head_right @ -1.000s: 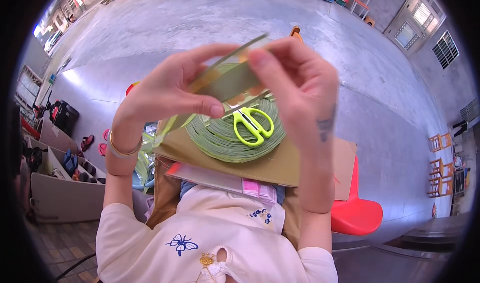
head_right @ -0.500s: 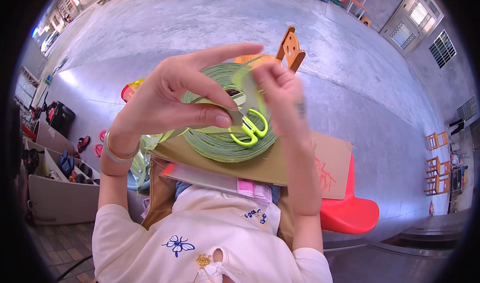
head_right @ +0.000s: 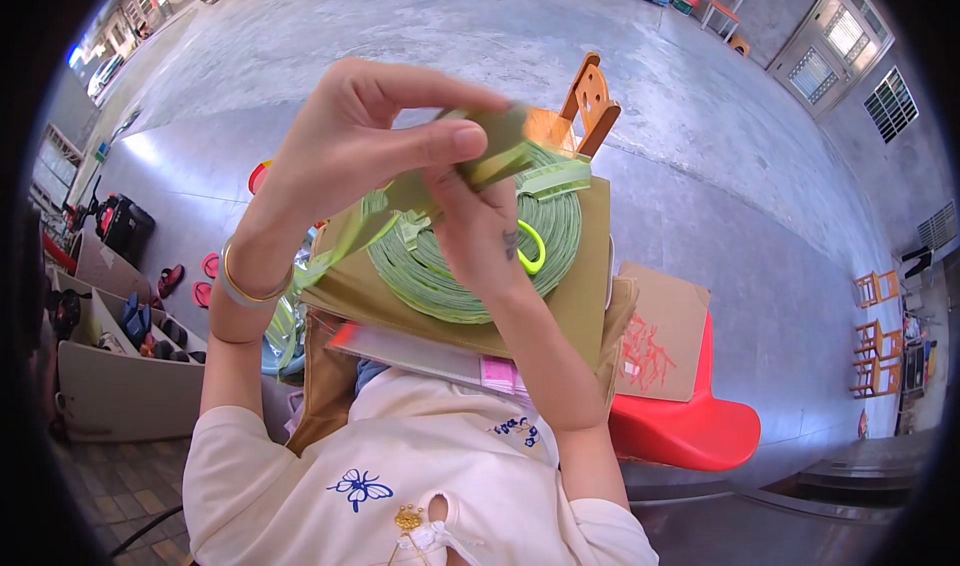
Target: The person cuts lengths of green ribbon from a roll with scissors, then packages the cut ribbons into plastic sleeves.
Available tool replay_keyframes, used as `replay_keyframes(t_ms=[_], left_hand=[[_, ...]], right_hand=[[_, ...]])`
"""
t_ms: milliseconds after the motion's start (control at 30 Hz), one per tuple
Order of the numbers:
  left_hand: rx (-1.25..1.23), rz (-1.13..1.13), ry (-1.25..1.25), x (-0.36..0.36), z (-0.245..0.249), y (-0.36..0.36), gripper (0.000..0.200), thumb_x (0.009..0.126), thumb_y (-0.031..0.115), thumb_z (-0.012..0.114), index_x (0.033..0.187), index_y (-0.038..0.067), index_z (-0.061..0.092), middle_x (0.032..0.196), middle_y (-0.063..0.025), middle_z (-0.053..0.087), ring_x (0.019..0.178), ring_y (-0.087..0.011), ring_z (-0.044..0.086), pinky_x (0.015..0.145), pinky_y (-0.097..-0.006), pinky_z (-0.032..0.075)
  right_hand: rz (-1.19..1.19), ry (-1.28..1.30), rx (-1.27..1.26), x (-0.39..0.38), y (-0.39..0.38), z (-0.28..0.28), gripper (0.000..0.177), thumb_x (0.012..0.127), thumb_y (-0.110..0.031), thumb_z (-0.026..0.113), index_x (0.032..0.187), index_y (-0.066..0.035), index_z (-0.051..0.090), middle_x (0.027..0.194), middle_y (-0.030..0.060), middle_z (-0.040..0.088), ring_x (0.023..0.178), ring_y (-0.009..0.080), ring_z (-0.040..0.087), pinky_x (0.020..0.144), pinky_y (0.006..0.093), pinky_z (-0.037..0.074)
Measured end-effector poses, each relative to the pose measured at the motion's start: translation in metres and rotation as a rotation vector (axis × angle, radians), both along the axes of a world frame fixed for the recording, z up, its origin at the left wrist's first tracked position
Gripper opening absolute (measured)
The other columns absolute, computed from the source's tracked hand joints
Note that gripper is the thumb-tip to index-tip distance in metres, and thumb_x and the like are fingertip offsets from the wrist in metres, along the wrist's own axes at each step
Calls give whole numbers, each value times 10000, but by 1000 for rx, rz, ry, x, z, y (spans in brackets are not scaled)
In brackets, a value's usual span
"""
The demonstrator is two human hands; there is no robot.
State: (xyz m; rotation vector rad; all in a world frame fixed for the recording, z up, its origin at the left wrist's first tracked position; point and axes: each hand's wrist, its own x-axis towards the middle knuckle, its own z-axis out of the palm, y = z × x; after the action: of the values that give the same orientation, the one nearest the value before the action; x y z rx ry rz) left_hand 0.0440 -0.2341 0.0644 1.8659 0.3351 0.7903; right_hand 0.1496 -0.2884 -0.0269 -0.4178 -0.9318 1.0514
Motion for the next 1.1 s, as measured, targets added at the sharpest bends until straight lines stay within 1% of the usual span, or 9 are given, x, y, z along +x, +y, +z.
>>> replay_keyframes(t_ms=[67, 133, 267, 367, 433, 567, 767, 900, 1100], left_hand=[[-154, -36, -118, -5, -16, 8, 292, 761, 152, 705, 998, -7, 644, 893, -85, 659, 961, -176, 590, 875, -281, 425], [-231, -141, 55, -20, -37, 21, 349, 765, 176, 705, 1045, -12, 615, 932, -85, 653, 963, -161, 582, 861, -263, 435], [-190, -336, 540, -60, -74, 33, 420, 776, 191, 696, 1108, -27, 561, 942, -105, 650, 954, -153, 580, 837, -266, 455], [-376, -469, 500, -78, -75, 26, 404, 799, 169, 668, 1119, -42, 540, 918, -85, 644, 878, -115, 580, 782, -245, 462], [-653, -497, 493, -87, -44, 13, 337, 831, 140, 628, 1103, -40, 542, 891, -36, 633, 815, -48, 549, 726, -200, 445], [-439, -332, 278, -92, -16, 3, 296, 843, 96, 598, 1094, -54, 549, 966, -75, 618, 816, -102, 572, 746, -202, 439], [414, -9, 104, -25, 7, -2, 216, 771, 107, 648, 928, -42, 652, 1275, -234, 441, 1179, -244, 448, 952, -338, 360], [166, 64, 123, 12, -10, 22, 265, 758, 170, 672, 929, -32, 658, 1300, -217, 426, 1144, -248, 476, 911, -332, 387], [-57, 38, 109, 11, -33, 34, 413, 801, 265, 645, 1093, -18, 578, 1264, -177, 472, 952, -227, 591, 815, -324, 444]], right_hand=[[38, 48, 84, 5, 1, 11, 223, 948, -188, 409, 1086, -27, 478, 1110, 91, 536, 1052, 218, 525, 864, 312, 454], [196, 71, 281, 40, 4, 20, 255, 959, -207, 366, 1095, -21, 475, 1148, 119, 529, 1077, 249, 520, 906, 354, 450], [240, 556, 202, 106, -2, 30, 327, 972, -218, 266, 1158, -4, 429, 1223, 162, 488, 1163, 312, 454, 1026, 434, 366], [204, 522, 114, 143, -7, 19, 322, 973, -205, 255, 1158, -4, 426, 1249, 155, 473, 1185, 313, 433, 1040, 442, 350], [-128, 498, -41, 138, -6, 19, 316, 971, -210, 273, 1152, -4, 430, 1216, 138, 494, 1146, 302, 465, 1013, 438, 373], [-334, 337, -182, 130, 9, -9, 323, 965, -254, 320, 1137, -8, 441, 1117, 119, 529, 1036, 262, 522, 936, 420, 419], [-66, 316, -203, 52, 26, -9, 448, 940, -415, 347, 1157, -39, 457, 1080, 119, 533, 986, 237, 538, 880, 403, 440], [311, 424, 4, 20, 10, 8, 679, 890, -601, 202, 1167, -39, 463, 1131, 129, 517, 1055, 218, 516, 887, 361, 441], [119, 90, -145, 11, 9, 4, 383, 926, -373, 434, 1114, -45, 488, 977, 91, 579, 845, 200, 604, 721, 325, 515]])
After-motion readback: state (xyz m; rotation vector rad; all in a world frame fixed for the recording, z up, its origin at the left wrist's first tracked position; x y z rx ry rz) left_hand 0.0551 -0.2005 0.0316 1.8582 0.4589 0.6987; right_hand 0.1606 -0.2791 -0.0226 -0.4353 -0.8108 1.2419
